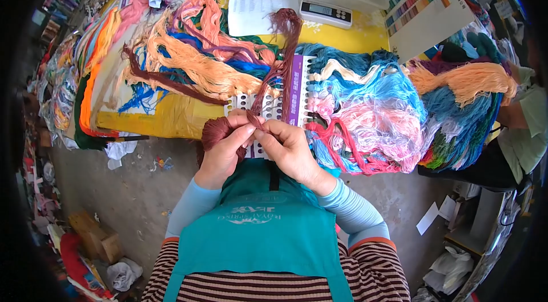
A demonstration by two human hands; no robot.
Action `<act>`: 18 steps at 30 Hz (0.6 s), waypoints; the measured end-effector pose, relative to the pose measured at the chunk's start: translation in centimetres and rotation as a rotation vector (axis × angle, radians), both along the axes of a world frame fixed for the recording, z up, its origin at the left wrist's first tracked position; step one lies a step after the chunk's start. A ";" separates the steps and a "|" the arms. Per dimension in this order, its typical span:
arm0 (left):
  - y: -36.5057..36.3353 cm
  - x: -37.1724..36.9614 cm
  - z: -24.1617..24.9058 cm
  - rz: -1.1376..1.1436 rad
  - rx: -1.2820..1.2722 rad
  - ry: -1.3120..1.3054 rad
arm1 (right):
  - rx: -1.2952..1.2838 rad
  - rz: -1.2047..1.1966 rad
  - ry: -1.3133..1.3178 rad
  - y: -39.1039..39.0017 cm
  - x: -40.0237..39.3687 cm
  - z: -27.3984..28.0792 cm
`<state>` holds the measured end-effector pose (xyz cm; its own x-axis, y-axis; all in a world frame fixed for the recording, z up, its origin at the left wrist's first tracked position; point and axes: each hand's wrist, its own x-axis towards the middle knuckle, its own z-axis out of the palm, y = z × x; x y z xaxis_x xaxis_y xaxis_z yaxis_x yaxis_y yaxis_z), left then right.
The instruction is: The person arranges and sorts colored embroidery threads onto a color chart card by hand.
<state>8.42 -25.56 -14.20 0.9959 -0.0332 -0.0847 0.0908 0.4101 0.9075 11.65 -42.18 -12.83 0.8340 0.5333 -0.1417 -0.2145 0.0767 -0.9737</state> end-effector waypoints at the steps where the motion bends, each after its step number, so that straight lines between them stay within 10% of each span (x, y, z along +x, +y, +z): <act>1: -0.1 0.1 -0.1 0.008 -0.001 -0.010 | -0.001 -0.005 0.012 -0.1 0.1 0.1; 18: -0.6 2.2 -0.2 -0.035 0.130 0.091 | -0.089 -0.018 -0.155 -0.6 2.4 -1.8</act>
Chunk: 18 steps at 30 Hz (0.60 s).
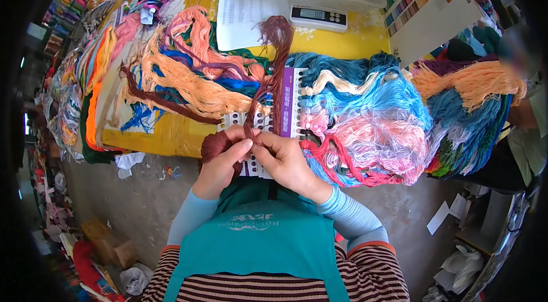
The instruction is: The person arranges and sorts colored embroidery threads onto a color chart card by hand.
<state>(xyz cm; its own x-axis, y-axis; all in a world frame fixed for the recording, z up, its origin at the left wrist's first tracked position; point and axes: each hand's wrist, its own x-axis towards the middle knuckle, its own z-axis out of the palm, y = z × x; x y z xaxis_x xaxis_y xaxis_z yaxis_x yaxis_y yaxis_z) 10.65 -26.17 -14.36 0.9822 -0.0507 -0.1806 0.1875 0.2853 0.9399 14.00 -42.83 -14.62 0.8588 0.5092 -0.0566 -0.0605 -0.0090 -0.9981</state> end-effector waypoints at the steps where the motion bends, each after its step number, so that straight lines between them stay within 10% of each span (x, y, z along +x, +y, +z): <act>1: 0.0 0.0 -0.1 -0.002 0.002 0.001 | 0.002 -0.002 0.001 0.0 0.0 -0.1; 18: 0.9 0.5 -3.0 -0.018 -0.207 0.232 | -0.127 0.099 -0.064 0.2 1.5 -0.8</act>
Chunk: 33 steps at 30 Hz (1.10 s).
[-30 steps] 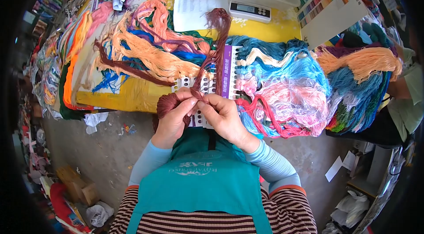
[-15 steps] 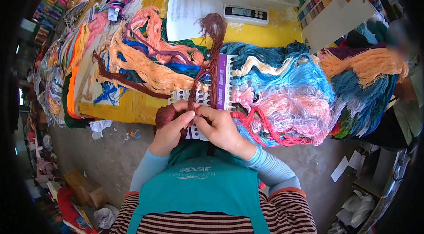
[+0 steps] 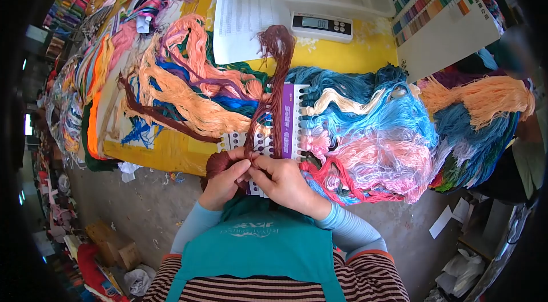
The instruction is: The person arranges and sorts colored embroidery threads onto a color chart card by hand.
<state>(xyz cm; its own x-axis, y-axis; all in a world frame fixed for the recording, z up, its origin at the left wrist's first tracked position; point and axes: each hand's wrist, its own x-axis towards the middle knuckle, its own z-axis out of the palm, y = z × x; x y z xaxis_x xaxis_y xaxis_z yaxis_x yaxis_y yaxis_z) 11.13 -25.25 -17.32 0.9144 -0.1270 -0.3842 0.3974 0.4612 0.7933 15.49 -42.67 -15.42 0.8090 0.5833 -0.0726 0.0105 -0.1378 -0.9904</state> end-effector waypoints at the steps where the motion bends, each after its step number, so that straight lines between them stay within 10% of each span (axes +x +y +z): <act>1: 0.4 0.0 -0.4 -0.029 -0.014 -0.005 | 0.001 0.002 0.003 0.0 0.1 0.1; 33: 1.5 0.1 -1.4 -0.135 0.005 -0.132 | -0.052 0.085 0.025 -0.4 1.1 0.5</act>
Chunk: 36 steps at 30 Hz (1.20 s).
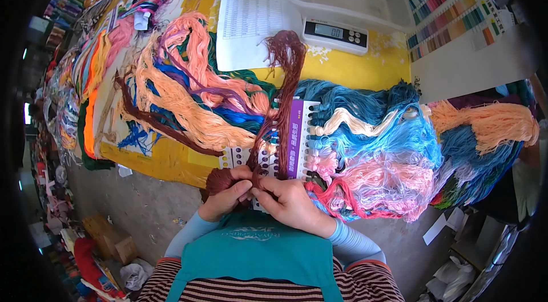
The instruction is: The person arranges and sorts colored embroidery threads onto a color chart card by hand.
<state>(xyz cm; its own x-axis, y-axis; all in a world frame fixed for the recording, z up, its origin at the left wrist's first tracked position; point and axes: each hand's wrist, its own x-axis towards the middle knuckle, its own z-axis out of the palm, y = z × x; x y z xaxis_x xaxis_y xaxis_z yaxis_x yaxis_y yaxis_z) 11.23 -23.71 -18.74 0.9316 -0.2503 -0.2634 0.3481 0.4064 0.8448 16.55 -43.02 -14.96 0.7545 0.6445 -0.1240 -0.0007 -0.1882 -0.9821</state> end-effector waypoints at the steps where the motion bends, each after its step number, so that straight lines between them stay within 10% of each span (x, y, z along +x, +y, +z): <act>1: 0.0 0.0 0.1 0.001 0.000 -0.001 | 0.004 -0.003 -0.006 0.0 0.0 0.0; 31: -1.0 0.0 1.7 0.096 0.054 0.128 | 0.000 -0.082 0.003 0.2 -1.0 0.1; 36: 1.2 -1.7 4.0 0.223 -0.265 0.127 | 0.061 -0.261 -0.547 -1.3 -0.4 3.1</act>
